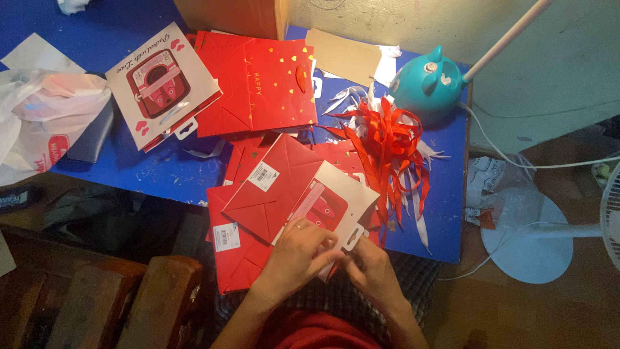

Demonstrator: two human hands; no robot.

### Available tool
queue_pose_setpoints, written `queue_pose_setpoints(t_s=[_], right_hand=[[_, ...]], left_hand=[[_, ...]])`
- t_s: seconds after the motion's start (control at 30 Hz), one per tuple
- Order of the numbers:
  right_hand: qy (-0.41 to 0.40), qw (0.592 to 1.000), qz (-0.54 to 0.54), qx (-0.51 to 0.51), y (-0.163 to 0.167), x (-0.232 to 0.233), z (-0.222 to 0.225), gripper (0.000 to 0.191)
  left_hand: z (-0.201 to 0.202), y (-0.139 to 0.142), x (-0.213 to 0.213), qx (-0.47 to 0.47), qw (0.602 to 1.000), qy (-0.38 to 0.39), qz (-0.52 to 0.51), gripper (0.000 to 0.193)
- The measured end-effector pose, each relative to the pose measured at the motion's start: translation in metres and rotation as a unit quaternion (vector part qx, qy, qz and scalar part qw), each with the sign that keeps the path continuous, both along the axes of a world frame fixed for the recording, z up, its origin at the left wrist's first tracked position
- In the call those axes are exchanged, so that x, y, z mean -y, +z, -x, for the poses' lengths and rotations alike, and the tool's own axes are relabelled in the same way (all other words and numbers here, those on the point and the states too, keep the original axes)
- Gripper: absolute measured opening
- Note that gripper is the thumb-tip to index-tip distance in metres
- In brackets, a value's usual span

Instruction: The person folds red paper gift bags and attaches red ribbon bows to white gift card holders, then places the decorated cards into the bags. They work through a stack of bags one at a time on the desk, pressing the bows in place by hand.

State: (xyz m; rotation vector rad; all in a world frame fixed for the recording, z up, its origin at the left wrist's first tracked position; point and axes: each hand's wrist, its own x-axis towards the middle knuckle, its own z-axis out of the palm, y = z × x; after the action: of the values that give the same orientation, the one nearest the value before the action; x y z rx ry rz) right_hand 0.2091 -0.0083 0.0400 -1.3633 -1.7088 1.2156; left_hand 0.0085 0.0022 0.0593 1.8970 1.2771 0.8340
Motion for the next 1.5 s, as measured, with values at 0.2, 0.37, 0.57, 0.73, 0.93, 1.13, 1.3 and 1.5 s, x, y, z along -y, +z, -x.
queue_pose_setpoints(t_s=[0.2, 0.37, 0.57, 0.73, 0.93, 1.13, 1.3, 1.5], right_hand=[[-0.023, 0.995, -0.081, 0.054, 0.025, -0.035, -0.035, 0.025], [-0.115, 0.950, -0.286, 0.056, 0.063, -0.082, -0.045, 0.018], [-0.215, 0.934, -0.268, -0.098, 0.084, -0.147, -0.042, 0.010], [-0.226, 0.906, -0.288, -0.212, 0.085, -0.188, -0.048, 0.008], [-0.087, 0.974, -0.148, 0.147, 0.077, -0.171, -0.051, 0.027], [-0.092, 0.980, -0.057, 0.167, 0.073, -0.118, -0.046, 0.035], [0.063, 0.959, -0.209, 0.183, 0.043, -0.083, -0.009, 0.054], [0.105, 0.914, -0.292, 0.261, 0.002, -0.058, 0.038, 0.050]], left_hand=[[-0.010, 0.006, 0.002, -0.055, 0.994, 0.026, -0.095, 0.050], [-0.025, -0.005, 0.001, -0.025, 0.987, 0.115, -0.106, 0.030], [-0.021, -0.012, -0.004, 0.053, 0.978, 0.198, -0.034, 0.021], [-0.017, -0.006, -0.001, 0.072, 0.983, 0.170, 0.006, 0.040], [-0.015, 0.011, 0.005, -0.030, 0.999, 0.019, 0.034, 0.081], [-0.007, 0.006, 0.024, -0.328, 0.944, -0.023, -0.004, 0.116], [0.002, -0.018, 0.022, -0.313, 0.942, 0.017, -0.117, 0.104], [0.016, -0.025, 0.022, -0.317, 0.944, 0.006, -0.090, 0.082]])
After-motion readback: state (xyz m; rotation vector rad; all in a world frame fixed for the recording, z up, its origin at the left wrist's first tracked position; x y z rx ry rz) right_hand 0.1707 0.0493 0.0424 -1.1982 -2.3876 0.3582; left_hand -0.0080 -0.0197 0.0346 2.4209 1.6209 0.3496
